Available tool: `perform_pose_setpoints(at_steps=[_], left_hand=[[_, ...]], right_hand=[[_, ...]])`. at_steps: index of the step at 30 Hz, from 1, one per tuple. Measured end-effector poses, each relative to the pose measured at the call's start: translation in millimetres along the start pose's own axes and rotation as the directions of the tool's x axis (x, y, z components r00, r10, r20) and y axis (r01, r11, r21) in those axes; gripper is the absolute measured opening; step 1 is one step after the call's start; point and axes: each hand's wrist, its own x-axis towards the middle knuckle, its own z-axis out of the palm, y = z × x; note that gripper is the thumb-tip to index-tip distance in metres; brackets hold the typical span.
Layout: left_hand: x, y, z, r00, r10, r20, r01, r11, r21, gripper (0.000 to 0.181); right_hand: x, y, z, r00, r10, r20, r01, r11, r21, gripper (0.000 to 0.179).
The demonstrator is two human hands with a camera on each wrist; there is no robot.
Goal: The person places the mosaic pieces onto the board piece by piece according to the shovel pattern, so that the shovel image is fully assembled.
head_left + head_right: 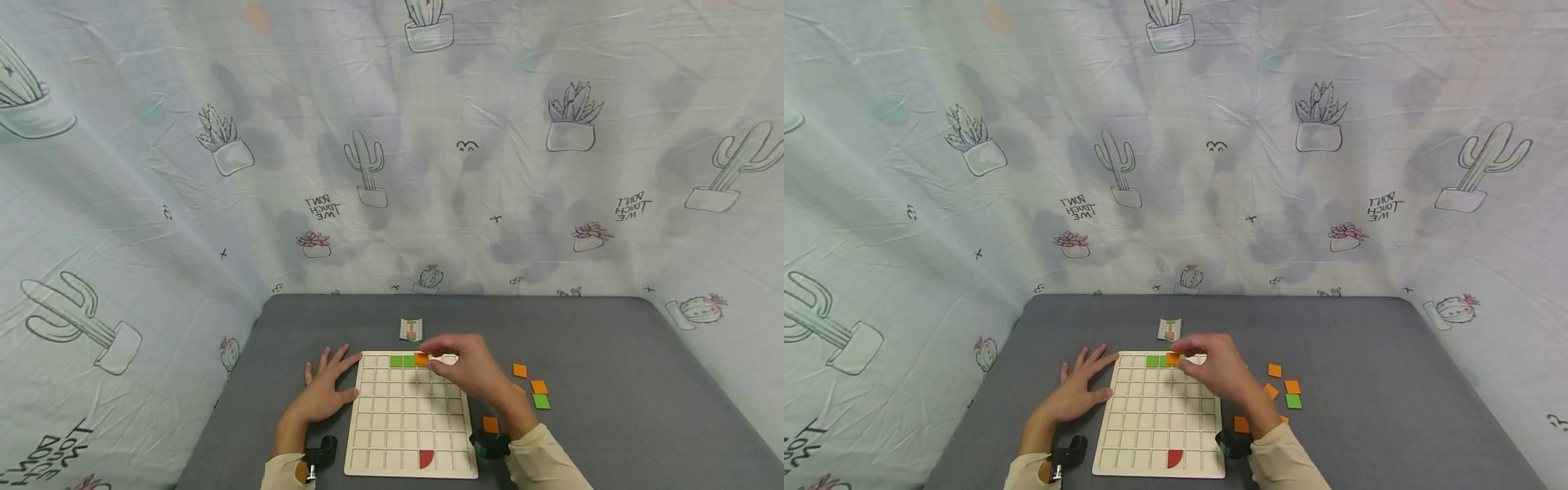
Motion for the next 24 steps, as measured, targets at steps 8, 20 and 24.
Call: perform_pose_setpoints(at_steps=[8,20,24], left_hand=[[0.2,-1.2,-1.2,1.0,0.002,0.005,-0.002,1.0,-0.013,0.071],[0.6,-2.0,-1.4,1.0,0.006,0.013,-0.006,1.0,-0.019,0.071],[1.0,-1.9,-1.2,1.0,0.009,0.014,-0.008,1.0,-0.016,0.071]], right_hand=[[2.6,14,20,0.998,0.034,0.055,-0.034,0.999,0.0,0.024],[5.8,30,43,0.997,-0.011,0.082,0.012,1.0,-0.023,0.022],[8.3,32,47,0.996,-0.007,0.091,0.013,0.998,-0.058,0.02]])
